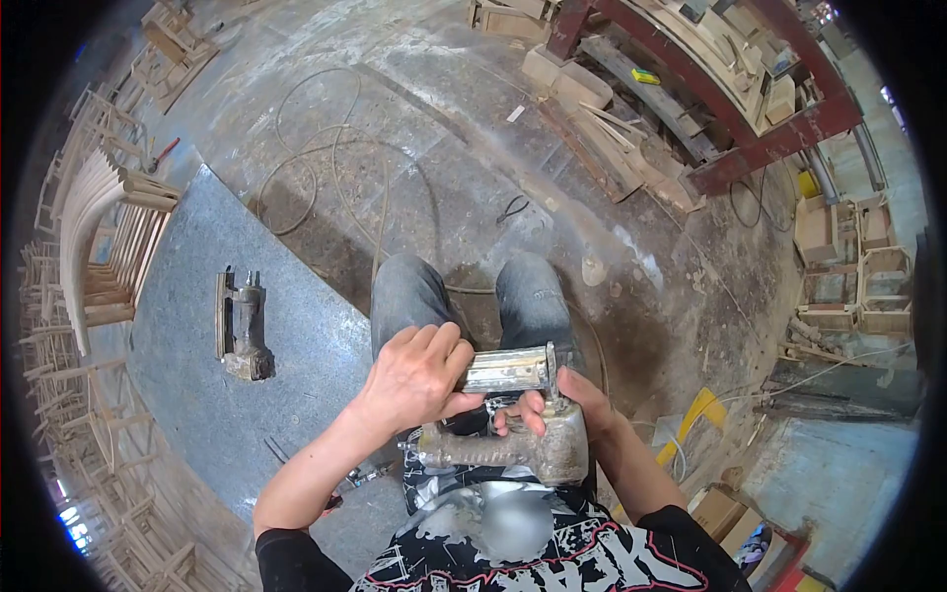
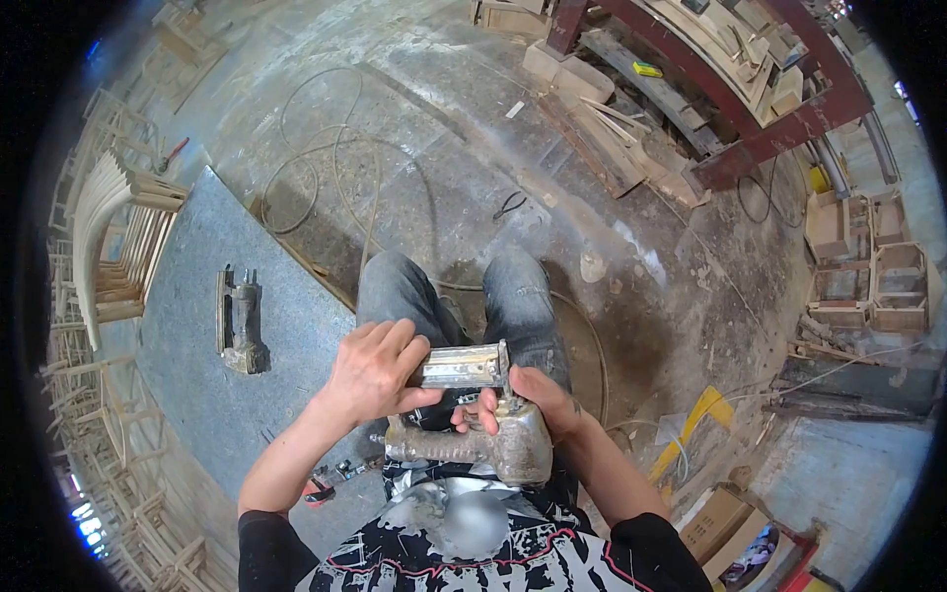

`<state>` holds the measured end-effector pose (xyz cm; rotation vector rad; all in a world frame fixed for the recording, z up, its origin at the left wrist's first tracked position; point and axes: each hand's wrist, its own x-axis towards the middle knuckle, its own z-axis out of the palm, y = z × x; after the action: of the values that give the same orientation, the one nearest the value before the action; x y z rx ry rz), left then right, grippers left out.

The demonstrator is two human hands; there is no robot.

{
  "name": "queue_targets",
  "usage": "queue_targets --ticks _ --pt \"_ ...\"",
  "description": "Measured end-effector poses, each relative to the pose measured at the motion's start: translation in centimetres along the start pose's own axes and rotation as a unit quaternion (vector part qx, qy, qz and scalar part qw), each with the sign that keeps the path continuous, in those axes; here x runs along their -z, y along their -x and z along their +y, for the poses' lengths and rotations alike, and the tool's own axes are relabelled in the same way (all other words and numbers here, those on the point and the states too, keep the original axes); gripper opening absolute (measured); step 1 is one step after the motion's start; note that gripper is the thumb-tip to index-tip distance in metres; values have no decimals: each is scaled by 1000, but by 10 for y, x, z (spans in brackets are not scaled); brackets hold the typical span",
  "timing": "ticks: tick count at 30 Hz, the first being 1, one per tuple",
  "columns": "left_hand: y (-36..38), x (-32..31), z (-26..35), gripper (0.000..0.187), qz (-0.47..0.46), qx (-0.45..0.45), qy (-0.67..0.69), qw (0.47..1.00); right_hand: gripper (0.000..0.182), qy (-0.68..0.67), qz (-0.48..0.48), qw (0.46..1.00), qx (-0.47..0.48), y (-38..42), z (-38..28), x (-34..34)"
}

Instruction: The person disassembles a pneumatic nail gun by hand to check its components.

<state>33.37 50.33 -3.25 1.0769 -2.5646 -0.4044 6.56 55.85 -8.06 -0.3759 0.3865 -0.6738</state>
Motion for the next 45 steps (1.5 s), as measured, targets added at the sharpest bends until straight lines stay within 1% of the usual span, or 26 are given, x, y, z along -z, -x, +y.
queue_targets --ticks 3,4,7,8,11,14,17,20,29,32,35,36,39,40,43,44,45 --pt "9 -5 2 45 8 -25 20 999 65 5 12 1000 -16 3 6 -3" --pt "13 -6 3 44 10 -33 21 999 68 20 29 999 -34 8 9 -3" --pt "25 -6 9 44 -3 -31 21 999 74 49 64 995 -64 12 11 -14" --pt "28 -7 11 44 14 -28 22 999 76 61 62 994 -72 14 14 -11" --pt "33 -9 13 43 22 -4 31 999 72 -23 23 997 -76 14 15 -8" --pt "33 -7 14 43 20 -2 26 999 74 11 -22 998 -56 17 20 -1" --pt "32 -13 13 47 41 -28 25 998 74 -13 -5 998 -58 20 20 -6" --pt "37 -14 20 45 16 -48 36 998 81 42 26 995 -89 25 19 -12" --pt "39 -13 24 46 28 -67 20 997 88 70 36 993 -83 28 13 -27" --pt "29 -21 9 47 61 -62 30 996 78 82 32 994 -67 25 10 -24" --pt "5 -23 -12 52 96 -64 21 993 69 156 12 988 -5 9 7 -26" --pt "-1 -28 -21 58 87 -62 8 994 55 161 6 986 -45 6 -3 -25" --pt "-34 -43 -44 59 98 -51 42 993 53 218 7 976 -20 -12 -32 -41" --pt "-42 -50 -50 61 73 -25 58 995 59 225 10 974 -10 -19 -37 -37" --pt "-78 -70 -64 59 60 11 100 993 58 195 63 979 17 -37 -61 -22" --pt "-88 -76 -69 57 28 41 122 991 57 172 85 981 25 -43 -69 -14" --pt "-101 -82 -74 56 19 69 148 986 56 155 99 983 22 -50 -78 -4"
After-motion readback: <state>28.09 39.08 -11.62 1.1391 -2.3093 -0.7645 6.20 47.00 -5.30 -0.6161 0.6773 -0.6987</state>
